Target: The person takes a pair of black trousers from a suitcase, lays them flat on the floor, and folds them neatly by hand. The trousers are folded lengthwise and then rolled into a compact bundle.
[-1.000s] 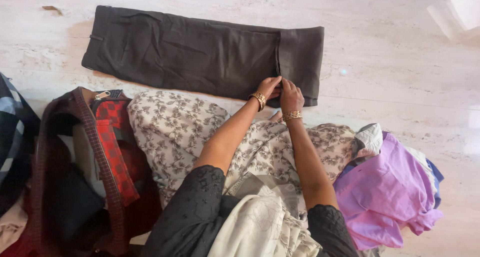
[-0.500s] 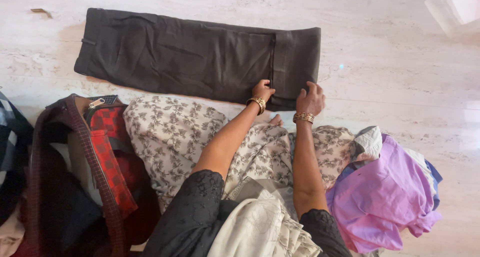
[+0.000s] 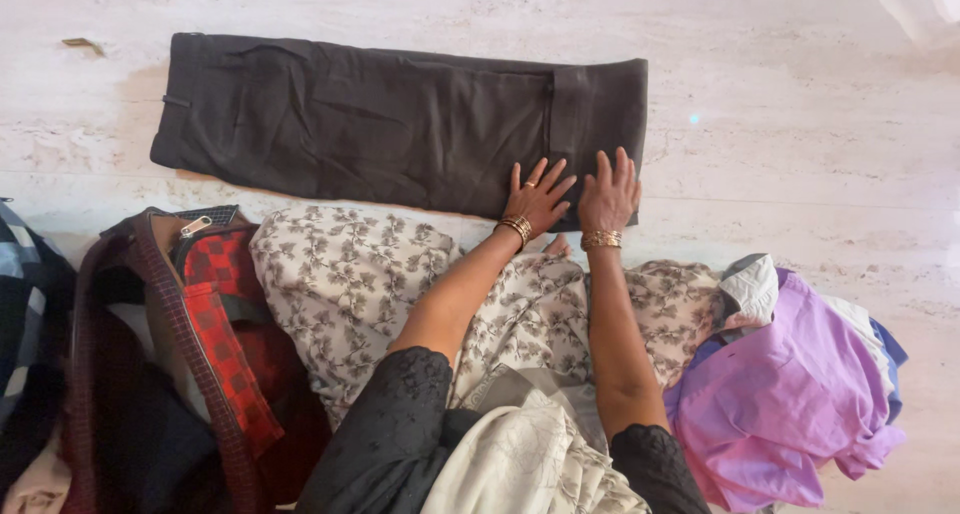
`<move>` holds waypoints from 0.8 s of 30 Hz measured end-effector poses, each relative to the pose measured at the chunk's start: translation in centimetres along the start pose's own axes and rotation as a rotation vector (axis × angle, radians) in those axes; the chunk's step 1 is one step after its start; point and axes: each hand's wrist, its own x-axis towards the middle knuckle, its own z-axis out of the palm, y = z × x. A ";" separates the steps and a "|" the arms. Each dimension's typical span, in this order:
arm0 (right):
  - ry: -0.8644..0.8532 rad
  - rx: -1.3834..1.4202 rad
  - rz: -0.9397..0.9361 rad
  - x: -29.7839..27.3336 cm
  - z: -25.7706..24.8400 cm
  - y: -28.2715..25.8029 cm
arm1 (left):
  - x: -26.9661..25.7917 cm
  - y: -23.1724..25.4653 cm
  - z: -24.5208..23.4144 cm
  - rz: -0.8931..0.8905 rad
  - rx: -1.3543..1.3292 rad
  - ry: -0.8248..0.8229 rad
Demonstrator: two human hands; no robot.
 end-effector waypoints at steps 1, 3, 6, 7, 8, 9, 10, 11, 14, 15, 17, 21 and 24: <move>-0.095 -0.031 0.028 -0.7 0.6 -0.4 | -0.5 -0.2 0.0 0.033 0.053 -0.077; -0.261 -0.094 0.073 -0.2 2.2 -0.6 | -0.2 -0.3 0.4 0.038 0.080 -0.067; -0.242 -0.110 0.056 0.2 3.5 0.0 | -0.2 -1.2 1.0 0.059 0.134 -0.056; -0.260 -0.114 0.067 0.0 3.4 0.2 | -0.2 -1.3 1.2 0.070 0.150 -0.047; -0.268 -0.117 0.067 0.4 3.2 0.2 | 0.1 -1.3 1.2 0.068 0.140 -0.051; -0.276 -0.121 0.067 0.7 2.9 0.2 | -0.2 -1.2 1.1 0.066 0.130 -0.056; -0.161 -0.100 0.168 0.8 2.4 0.4 | -0.2 -1.2 1.0 0.053 0.121 -0.055; -0.046 -0.075 0.268 0.5 1.7 0.8 | 0.0 -1.4 0.9 0.046 0.115 -0.072; 0.001 0.110 0.668 0.7 0.7 2.6 | -1.9 -1.3 1.4 0.019 0.072 -0.114; -0.033 0.186 0.825 0.8 0.5 3.4 | -2.5 -1.4 1.5 0.029 0.057 -0.109; 0.027 0.268 0.640 1.0 0.8 3.6 | -2.7 -1.3 1.6 0.022 0.010 -0.115; 0.174 0.376 0.080 0.0 0.2 0.6 | -2.1 -1.6 2.1 -0.036 -0.107 -0.178; 0.016 0.336 0.009 -2.6 -0.5 -3.3 | -1.6 -1.9 2.6 -0.132 -0.354 -0.100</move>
